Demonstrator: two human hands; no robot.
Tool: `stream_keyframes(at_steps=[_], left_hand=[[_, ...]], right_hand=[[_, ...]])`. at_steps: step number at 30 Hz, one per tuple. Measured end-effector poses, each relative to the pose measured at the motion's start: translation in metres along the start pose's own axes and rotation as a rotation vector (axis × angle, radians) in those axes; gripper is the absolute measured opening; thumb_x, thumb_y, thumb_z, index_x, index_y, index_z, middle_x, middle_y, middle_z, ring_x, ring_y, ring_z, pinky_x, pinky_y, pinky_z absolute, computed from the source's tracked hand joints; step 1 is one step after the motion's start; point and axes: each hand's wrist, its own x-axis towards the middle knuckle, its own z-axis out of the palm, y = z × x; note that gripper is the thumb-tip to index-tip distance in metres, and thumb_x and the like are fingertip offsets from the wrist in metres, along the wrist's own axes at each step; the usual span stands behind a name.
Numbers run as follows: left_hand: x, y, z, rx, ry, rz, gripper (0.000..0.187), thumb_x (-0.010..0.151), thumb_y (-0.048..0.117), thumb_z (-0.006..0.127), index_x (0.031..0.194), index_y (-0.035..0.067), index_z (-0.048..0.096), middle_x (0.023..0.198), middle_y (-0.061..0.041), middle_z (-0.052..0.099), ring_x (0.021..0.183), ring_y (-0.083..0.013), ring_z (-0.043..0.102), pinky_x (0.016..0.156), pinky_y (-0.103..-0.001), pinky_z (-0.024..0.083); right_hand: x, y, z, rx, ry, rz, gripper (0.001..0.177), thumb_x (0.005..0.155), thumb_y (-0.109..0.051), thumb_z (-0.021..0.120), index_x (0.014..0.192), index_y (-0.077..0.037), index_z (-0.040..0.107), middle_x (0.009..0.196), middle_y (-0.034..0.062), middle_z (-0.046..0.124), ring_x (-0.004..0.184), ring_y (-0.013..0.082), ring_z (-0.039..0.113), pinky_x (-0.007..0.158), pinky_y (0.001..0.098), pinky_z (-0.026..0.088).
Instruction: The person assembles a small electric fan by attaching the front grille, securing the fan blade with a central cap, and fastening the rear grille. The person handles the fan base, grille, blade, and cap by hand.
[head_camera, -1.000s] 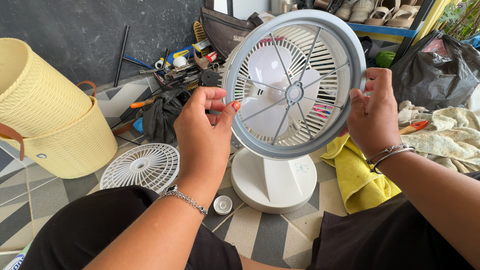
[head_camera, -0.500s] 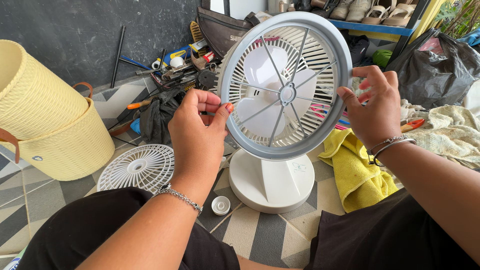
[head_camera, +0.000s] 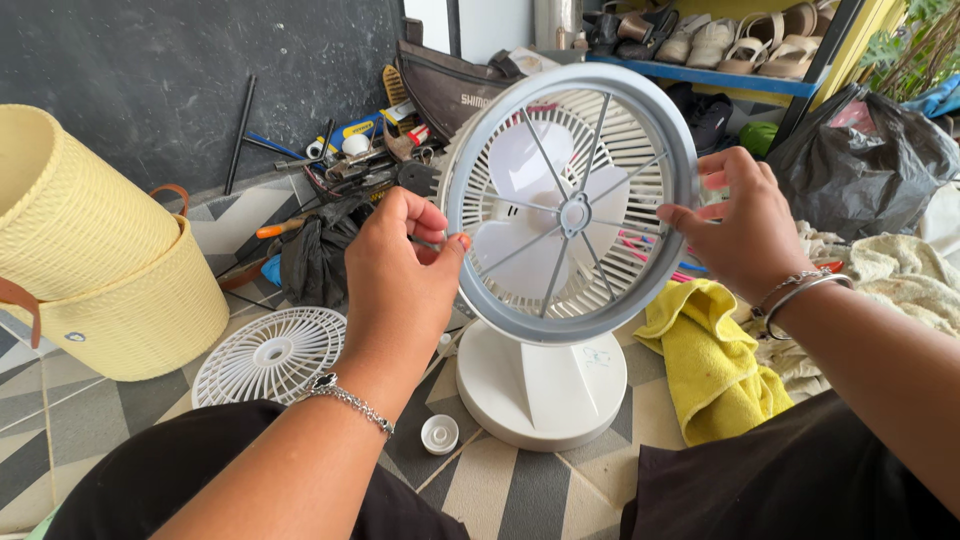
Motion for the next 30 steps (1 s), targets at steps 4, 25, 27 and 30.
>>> stream_keyframes(at_steps=[4, 25, 27, 30], left_hand=[[0.020, 0.000, 0.002, 0.072, 0.027, 0.113, 0.042, 0.075, 0.009, 0.086, 0.100, 0.005, 0.052, 0.095, -0.007, 0.061, 0.075, -0.0160, 0.067, 0.065, -0.031, 0.058], [0.046, -0.009, 0.026, 0.214, 0.094, 0.214, 0.046, 0.094, 0.049, 0.071, 0.107, 0.009, 0.054, 0.104, -0.009, 0.062, 0.097, -0.0262, 0.067, 0.081, -0.040, 0.056], [0.065, -0.014, 0.039, 0.208, 0.062, 0.179, 0.065, 0.091, 0.068, 0.063, 0.112, 0.007, 0.056, 0.110, -0.013, 0.063, 0.104, -0.0290, 0.066, 0.088, -0.041, 0.055], [0.106, -0.017, 0.056, 0.138, -0.090, 0.138, 0.094, 0.081, 0.088, 0.051, 0.127, 0.007, 0.057, 0.125, -0.016, 0.063, 0.116, -0.0285, 0.064, 0.095, -0.040, 0.054]], right_hand=[[0.034, -0.015, -0.012, 0.336, -0.131, -0.096, 0.064, 0.095, -0.032, 0.076, 0.141, -0.008, 0.039, 0.139, 0.0161, 0.049, 0.128, 0.0234, 0.053, 0.099, 0.0414, 0.052], [0.053, -0.010, 0.031, 0.638, 0.209, -0.564, 0.020, 0.105, 0.012, 0.068, 0.118, 0.001, 0.058, 0.114, 0.0042, 0.064, 0.106, 0.0107, 0.066, 0.099, 0.0269, 0.057], [0.054, -0.005, 0.032, 0.572, 0.228, -0.653, 0.017, 0.107, 0.015, 0.067, 0.120, 0.006, 0.060, 0.115, 0.0090, 0.065, 0.106, 0.0134, 0.066, 0.099, 0.0287, 0.057], [0.054, -0.004, 0.030, 0.575, 0.203, -0.694, 0.014, 0.110, 0.013, 0.068, 0.121, 0.007, 0.061, 0.118, 0.0109, 0.067, 0.108, 0.0152, 0.067, 0.101, 0.0306, 0.058]])
